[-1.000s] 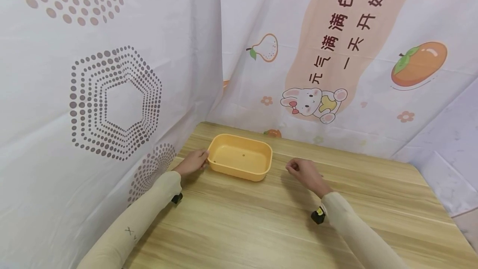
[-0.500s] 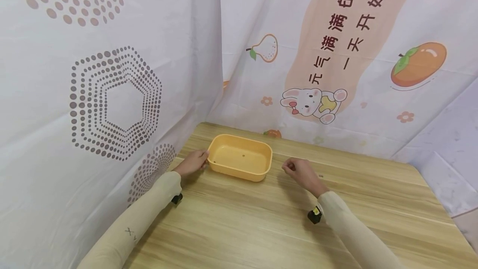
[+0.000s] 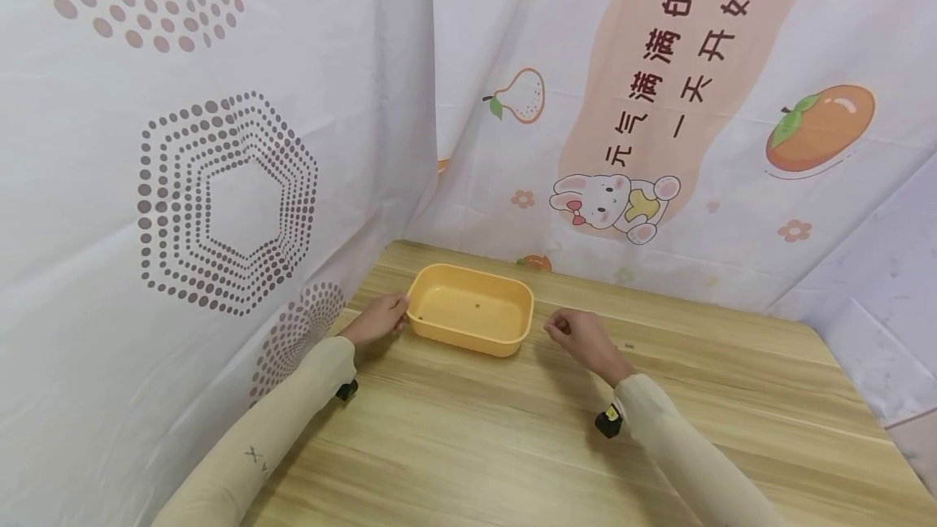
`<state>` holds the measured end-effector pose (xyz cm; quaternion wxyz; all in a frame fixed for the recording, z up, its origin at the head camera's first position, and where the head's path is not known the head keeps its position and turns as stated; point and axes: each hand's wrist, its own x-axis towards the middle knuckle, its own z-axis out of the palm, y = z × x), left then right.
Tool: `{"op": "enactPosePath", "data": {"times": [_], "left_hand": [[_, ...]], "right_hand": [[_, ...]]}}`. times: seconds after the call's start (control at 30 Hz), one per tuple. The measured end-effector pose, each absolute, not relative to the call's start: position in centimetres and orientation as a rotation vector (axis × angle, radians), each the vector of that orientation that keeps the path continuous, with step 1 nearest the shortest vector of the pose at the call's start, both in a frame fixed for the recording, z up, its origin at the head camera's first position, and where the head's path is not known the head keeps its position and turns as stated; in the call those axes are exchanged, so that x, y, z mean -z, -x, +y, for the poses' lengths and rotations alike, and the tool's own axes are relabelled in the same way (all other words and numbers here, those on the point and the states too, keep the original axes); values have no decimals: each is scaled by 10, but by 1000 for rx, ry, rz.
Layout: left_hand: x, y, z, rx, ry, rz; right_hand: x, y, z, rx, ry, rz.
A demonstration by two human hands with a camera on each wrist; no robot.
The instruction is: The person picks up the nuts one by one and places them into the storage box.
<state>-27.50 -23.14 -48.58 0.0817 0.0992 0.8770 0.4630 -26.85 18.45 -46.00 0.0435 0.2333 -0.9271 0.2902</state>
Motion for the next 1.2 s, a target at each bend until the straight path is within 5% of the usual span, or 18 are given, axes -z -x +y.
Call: {"op": "enactPosePath", "data": {"times": [1.2], "left_hand": [[485, 275, -231, -1364, -278, 2622]], "right_hand": [[462, 272, 154, -944, -738, -2814]]}}
